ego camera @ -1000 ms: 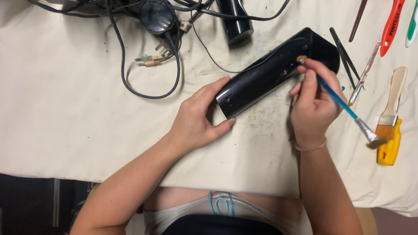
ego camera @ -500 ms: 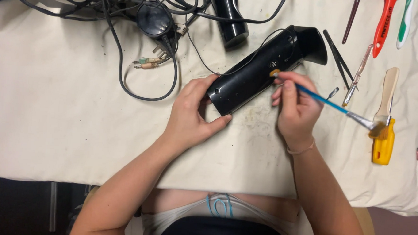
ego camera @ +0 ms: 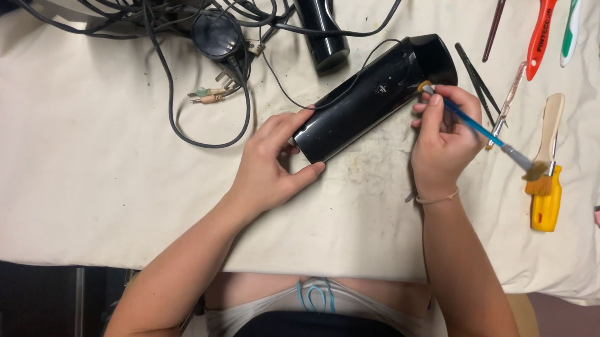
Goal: The person cleans a black cylindrical speaker using a small brush and a paintbrush, scrubbing the front grille, side ports, and rear surface. The person rotates the speaker to access different areas and finishes by briefly using a hairdryer on the speaker.
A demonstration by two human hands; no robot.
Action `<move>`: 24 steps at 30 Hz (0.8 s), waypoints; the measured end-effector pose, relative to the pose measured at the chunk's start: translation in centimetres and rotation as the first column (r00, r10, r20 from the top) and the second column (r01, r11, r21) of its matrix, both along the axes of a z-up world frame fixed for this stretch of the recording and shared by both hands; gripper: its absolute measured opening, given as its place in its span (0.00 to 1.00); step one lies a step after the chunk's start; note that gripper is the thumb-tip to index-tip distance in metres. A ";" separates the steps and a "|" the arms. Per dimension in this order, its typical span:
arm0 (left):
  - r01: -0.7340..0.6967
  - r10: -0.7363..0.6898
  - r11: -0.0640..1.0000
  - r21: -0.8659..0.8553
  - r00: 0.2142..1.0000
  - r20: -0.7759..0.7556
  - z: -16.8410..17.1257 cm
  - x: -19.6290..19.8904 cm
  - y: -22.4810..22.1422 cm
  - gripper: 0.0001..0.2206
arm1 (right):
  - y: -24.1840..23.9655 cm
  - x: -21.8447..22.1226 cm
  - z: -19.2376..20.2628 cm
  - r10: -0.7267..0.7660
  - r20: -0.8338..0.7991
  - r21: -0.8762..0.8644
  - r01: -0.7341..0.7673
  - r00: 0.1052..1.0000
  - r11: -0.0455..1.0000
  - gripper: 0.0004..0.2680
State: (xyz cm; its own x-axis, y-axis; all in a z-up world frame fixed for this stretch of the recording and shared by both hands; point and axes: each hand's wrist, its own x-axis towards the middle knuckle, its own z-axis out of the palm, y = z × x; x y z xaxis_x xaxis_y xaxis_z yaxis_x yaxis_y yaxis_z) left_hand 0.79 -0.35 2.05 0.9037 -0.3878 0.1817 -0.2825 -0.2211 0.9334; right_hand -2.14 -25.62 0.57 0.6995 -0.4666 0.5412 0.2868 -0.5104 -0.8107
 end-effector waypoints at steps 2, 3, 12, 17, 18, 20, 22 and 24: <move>0.025 -0.025 1.000 0.013 0.999 0.024 0.4 0.1 0.1 0.35 | 0.0 -0.1 0.6 -0.018 0.017 -0.083 0.020 1.000 0.996 0.03; 0.046 -0.047 0.999 0.027 0.998 0.048 0.6 0.1 0.2 0.35 | -0.1 -0.1 0.9 -0.031 0.034 -0.163 0.036 0.999 0.986 0.02; 0.061 -0.085 0.991 0.123 0.976 0.202 0.6 0.7 0.4 0.36 | 1.1 0.0 2.4 -0.056 0.033 -0.242 0.063 0.998 0.968 0.04; 0.084 -0.106 0.988 0.130 0.978 0.178 0.4 0.9 0.6 0.34 | -3.3 -3.7 2.5 -0.219 -0.023 -0.249 0.206 0.975 0.946 0.05; 0.117 -0.147 0.978 0.172 0.974 0.174 0.6 0.7 0.9 0.31 | -4.6 -4.9 2.3 -0.367 -0.108 -0.299 0.322 0.924 0.898 0.10; 0.120 -0.153 0.975 0.188 0.973 0.172 0.8 0.6 0.8 0.32 | -8.1 -6.9 2.1 -0.484 -0.435 -0.361 0.345 0.759 0.866 0.16; 0.118 -0.155 0.972 0.204 0.973 0.174 0.7 0.6 0.9 0.32 | -10.7 -8.3 1.4 -0.545 -0.686 -0.429 0.336 0.483 0.838 0.22; 0.115 -0.148 0.970 0.213 0.979 0.142 0.5 0.5 1.1 0.33 | -12.5 -9.3 0.1 -0.574 -0.781 -0.518 0.256 0.248 0.816 0.18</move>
State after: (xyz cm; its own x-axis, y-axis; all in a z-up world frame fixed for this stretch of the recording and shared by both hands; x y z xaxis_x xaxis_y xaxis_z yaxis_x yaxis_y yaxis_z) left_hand 1.31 0.73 2.59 0.8089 -0.5446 0.2215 -0.4602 -0.3522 0.8149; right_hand -11.44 -38.10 0.72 0.5595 -0.8208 -0.1151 -0.8171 -0.5230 -0.2424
